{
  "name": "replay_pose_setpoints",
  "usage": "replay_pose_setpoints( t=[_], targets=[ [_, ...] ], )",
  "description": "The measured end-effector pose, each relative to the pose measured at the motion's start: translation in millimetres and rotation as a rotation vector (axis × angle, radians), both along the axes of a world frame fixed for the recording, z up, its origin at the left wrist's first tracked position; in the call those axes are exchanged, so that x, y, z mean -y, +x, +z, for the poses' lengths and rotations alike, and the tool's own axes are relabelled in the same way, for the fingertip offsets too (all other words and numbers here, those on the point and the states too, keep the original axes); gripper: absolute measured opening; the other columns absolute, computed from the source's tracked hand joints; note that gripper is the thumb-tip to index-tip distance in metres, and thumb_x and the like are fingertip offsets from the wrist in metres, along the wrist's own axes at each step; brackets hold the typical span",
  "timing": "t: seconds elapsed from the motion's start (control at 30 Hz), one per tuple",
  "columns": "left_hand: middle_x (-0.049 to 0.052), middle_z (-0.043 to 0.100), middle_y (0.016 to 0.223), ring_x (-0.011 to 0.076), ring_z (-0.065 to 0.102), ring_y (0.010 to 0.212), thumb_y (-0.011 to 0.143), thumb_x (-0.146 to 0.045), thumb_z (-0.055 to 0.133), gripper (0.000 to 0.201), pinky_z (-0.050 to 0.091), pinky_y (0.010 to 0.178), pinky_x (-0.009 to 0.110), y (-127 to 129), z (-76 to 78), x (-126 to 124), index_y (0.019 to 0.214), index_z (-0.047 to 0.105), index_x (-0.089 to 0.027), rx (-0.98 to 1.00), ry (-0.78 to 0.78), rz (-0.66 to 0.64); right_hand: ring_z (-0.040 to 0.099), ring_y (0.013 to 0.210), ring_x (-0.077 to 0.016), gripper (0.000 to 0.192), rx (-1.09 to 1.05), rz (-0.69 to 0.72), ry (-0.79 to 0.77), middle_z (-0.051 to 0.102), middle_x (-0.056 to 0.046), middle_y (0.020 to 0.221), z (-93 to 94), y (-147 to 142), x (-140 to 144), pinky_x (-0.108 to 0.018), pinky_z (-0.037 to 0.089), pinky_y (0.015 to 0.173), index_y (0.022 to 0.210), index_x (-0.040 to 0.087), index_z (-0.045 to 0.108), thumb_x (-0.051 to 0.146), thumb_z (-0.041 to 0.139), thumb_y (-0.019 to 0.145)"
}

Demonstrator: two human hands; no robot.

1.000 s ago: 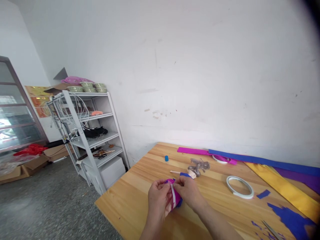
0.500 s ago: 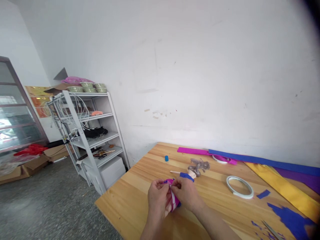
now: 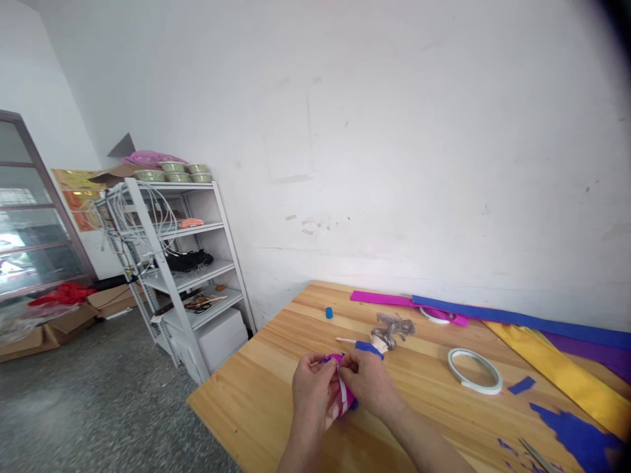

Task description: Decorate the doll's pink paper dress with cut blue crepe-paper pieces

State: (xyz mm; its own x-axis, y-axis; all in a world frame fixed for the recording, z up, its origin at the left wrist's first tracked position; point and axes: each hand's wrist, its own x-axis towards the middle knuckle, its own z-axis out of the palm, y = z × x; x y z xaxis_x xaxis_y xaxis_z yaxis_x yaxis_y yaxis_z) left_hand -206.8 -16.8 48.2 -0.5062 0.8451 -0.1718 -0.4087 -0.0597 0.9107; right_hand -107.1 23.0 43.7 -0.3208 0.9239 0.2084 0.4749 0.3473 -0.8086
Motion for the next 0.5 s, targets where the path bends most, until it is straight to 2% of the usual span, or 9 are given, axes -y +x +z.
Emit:
replay_pose_setpoints(
  t=[0.17, 0.5],
  targets=[
    [-0.001, 0.06, 0.059, 0.0157, 0.062, 0.048, 0.062, -0.014, 0.07, 0.035, 0.05, 0.047, 0.026, -1.5, -4.6, -2.2, 0.085, 0.044, -0.021, -0.04, 0.007, 0.022, 0.056, 0.059, -0.013, 0.015, 0.004, 0.001, -0.02, 0.065, -0.002, 0.063, 1.3, 0.1, -0.5, -0.02, 0.033, 0.051, 0.064, 0.017, 0.064, 0.017, 0.05, 0.07],
    [-0.004, 0.058, 0.057, 0.0116, 0.058, 0.043, 0.062, -0.013, 0.07, 0.033, 0.048, 0.044, 0.022, 1.3, -2.2, -0.3, 0.084, 0.047, -0.02, -0.11, -0.044, 0.034, 0.055, 0.056, -0.0131, 0.019, -0.022, -0.057, -0.088, 0.064, -0.001, 0.059, 2.7, 0.7, -3.4, -0.021, 0.033, 0.049, 0.061, 0.016, 0.064, 0.025, 0.051, 0.071]
  ],
)
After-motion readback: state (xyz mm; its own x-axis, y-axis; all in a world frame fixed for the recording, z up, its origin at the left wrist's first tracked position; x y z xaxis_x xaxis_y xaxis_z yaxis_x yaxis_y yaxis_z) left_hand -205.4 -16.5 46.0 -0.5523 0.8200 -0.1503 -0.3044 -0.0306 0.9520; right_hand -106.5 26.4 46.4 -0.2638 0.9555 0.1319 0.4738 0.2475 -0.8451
